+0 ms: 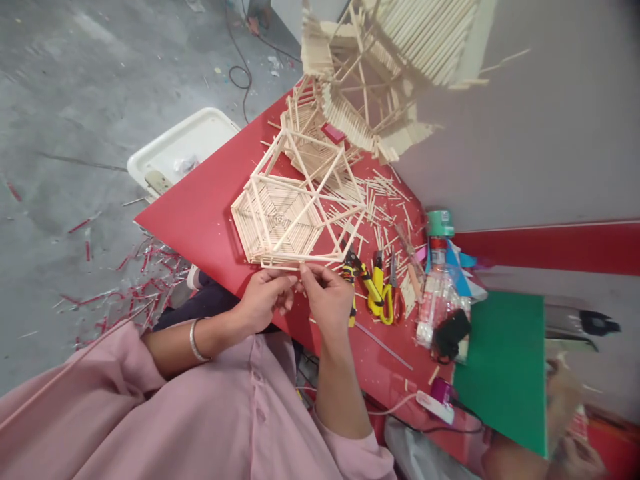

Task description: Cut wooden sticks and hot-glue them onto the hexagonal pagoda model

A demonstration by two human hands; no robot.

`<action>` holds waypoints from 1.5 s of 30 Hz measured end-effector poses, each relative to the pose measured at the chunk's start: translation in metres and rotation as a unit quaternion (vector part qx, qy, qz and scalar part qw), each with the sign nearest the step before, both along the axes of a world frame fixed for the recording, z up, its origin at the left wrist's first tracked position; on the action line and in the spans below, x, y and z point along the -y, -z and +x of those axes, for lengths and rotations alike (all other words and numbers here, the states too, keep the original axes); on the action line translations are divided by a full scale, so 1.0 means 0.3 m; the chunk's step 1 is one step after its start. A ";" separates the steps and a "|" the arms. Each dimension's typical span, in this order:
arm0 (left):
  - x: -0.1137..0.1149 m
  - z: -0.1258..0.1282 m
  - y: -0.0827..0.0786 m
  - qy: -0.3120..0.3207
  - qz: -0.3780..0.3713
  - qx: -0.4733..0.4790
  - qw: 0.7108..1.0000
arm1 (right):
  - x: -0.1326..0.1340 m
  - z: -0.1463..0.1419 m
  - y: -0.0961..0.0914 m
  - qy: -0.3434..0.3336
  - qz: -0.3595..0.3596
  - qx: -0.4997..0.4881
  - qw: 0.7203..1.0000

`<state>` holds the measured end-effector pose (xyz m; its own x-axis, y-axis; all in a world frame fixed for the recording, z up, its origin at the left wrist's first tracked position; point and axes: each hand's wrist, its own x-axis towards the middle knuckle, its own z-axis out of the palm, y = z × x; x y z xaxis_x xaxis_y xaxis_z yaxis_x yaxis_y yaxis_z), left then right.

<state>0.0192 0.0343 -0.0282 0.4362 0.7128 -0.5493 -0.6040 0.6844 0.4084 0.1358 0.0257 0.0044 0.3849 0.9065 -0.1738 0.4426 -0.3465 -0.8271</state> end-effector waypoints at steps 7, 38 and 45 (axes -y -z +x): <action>-0.009 0.001 0.001 0.006 0.006 0.002 1.000 | 0.005 0.000 0.017 0.004 0.012 0.019 1.000; -0.025 0.047 -0.008 -0.056 0.005 -0.050 0.997 | 0.035 0.006 0.019 -0.043 0.059 0.025 0.997; -0.018 0.065 -0.008 -0.089 0.005 -0.068 0.994 | 0.038 0.003 0.019 -0.060 0.076 0.014 0.995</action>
<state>0.0387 0.0397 -0.0259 0.2243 0.7775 -0.5875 -0.6546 0.5668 0.5002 0.1366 0.0142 -0.0012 0.2745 0.9614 -0.0215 0.4971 -0.1610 -0.8526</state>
